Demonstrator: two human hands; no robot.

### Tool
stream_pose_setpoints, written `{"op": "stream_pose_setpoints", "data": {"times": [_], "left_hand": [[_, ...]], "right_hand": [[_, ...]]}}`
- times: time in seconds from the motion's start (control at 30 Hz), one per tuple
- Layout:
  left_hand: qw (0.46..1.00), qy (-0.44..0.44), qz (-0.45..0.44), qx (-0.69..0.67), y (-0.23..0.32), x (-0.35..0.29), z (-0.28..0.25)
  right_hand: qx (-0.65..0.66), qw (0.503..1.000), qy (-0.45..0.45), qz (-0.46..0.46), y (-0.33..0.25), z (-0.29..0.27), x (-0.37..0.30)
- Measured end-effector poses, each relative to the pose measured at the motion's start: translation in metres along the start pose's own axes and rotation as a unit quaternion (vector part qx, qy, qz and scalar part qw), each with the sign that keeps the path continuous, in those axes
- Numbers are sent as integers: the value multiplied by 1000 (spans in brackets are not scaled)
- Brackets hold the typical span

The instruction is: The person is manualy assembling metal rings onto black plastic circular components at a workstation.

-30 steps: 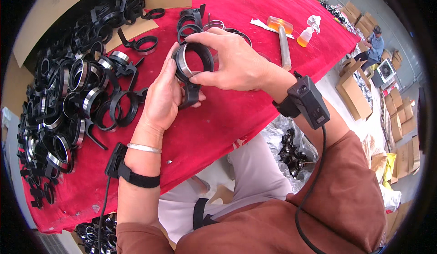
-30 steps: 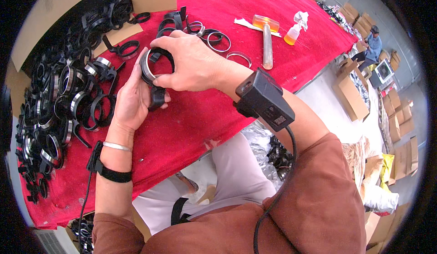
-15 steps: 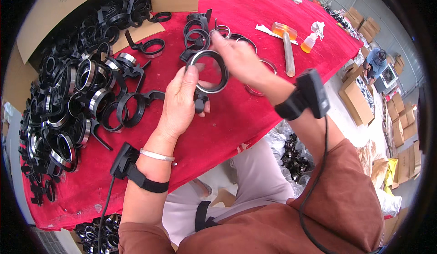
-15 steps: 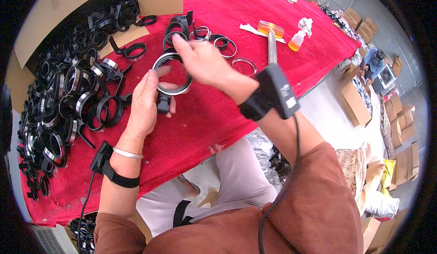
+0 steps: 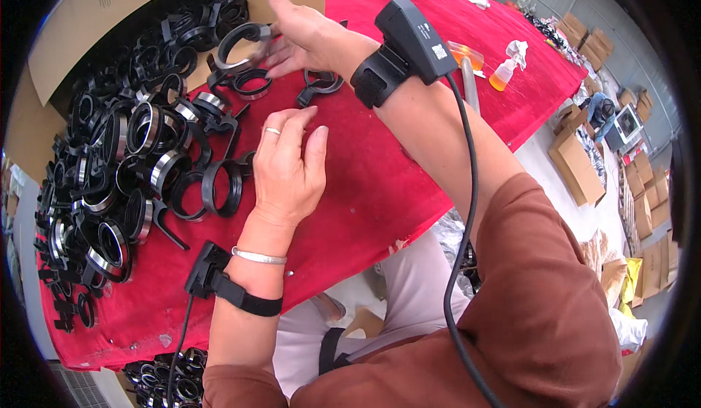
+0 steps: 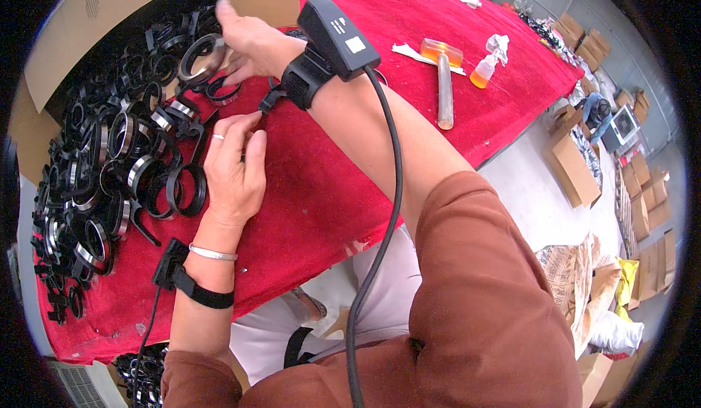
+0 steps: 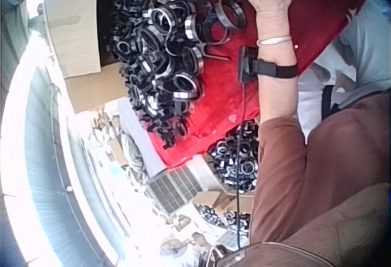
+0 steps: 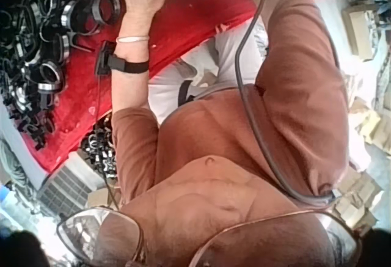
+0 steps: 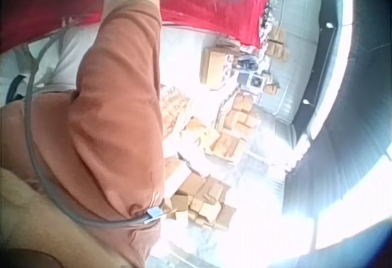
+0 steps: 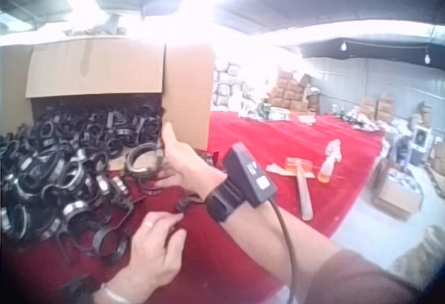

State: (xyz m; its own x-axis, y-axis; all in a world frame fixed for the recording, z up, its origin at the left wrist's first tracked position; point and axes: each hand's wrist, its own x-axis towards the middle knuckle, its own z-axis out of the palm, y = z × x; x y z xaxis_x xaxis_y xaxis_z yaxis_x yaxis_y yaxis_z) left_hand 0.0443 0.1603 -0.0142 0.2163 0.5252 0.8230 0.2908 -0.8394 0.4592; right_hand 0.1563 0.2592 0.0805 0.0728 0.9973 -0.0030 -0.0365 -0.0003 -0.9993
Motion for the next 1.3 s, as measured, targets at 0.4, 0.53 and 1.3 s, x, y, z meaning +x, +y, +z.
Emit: {"op": "stream_pose_setpoints", "data": {"times": [0.4,0.53,1.3], "left_hand": [[993,-34,-111,2,-10,-6,11],[968,136,-210,-32,-26,-3,13],[710,-151,-446,-524,-6,3,-8]], "right_hand": [[-723,689,45,-32,69,-87,36],[-613,731,120,-275,73,-106,18],[-652,743,69,-135,87,-160,-174]]}}
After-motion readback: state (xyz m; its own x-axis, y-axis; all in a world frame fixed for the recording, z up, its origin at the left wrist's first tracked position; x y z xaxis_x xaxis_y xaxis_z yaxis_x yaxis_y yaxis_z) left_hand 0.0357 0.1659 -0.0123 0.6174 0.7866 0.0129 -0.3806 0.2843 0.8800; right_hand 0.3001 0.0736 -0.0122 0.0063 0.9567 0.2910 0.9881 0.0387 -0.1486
